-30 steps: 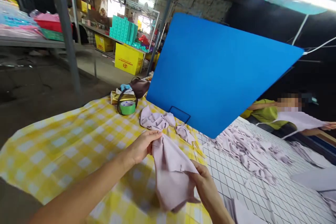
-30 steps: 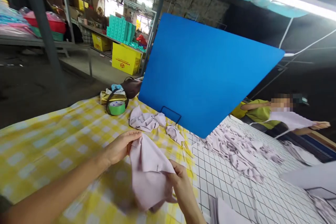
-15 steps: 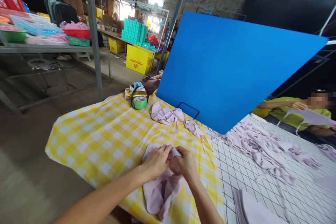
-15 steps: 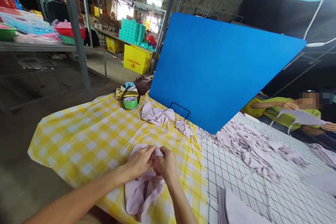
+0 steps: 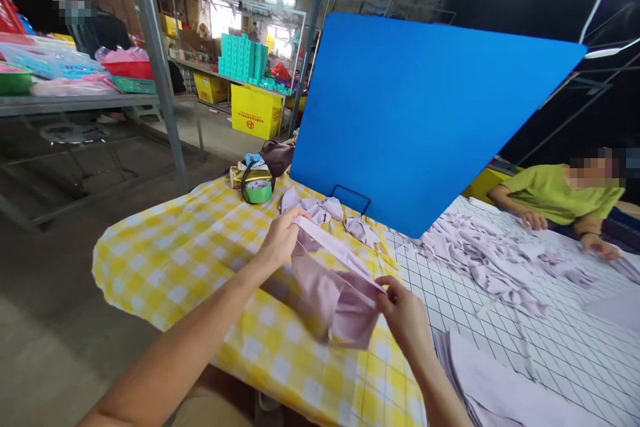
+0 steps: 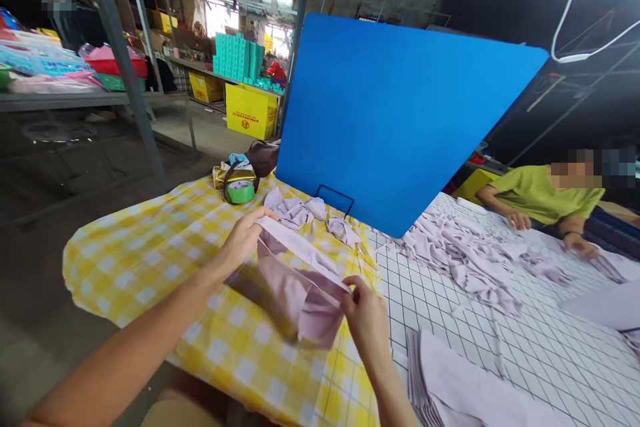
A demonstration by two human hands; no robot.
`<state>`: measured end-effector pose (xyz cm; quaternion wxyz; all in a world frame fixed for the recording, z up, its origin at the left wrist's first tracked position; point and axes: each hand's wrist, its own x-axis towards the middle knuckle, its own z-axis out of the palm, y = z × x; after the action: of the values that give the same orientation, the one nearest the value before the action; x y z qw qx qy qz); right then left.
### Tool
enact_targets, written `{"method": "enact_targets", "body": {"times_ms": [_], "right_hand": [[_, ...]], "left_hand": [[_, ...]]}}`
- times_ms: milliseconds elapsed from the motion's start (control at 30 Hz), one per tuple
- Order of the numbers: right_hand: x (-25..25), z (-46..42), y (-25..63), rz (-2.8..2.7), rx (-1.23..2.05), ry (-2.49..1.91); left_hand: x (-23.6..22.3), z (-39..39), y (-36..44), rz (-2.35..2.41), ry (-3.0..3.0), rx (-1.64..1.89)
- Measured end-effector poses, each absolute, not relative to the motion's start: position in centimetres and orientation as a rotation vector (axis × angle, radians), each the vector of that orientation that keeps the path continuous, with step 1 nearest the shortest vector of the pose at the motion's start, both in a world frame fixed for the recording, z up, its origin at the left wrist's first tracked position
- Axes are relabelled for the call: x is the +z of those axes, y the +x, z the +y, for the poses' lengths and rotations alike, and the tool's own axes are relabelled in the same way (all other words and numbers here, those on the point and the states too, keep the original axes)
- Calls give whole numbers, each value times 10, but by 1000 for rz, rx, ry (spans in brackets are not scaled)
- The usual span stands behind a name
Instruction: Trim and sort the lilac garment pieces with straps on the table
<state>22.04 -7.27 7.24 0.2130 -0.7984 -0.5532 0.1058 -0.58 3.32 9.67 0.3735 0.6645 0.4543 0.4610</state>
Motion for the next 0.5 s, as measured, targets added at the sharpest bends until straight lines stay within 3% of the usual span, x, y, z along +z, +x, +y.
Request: {"method": "enact_targets", "body": {"times_ms": [100, 200, 400, 500], "right_hand": [[88, -80, 229, -1458, 72, -2371], [80, -93, 228, -1514, -70, -2435], [4, -139, 225, -1921, 222, -2348], [-25, -158, 230, -1955, 373, -2210]], "left_hand": [[101, 29, -17, 1080, 1711, 1192], [76, 18, -29, 1204, 1788, 1125], [-30, -13, -68, 1438, 2033, 810], [-52, -27, -93, 1375, 2097, 668]]}}
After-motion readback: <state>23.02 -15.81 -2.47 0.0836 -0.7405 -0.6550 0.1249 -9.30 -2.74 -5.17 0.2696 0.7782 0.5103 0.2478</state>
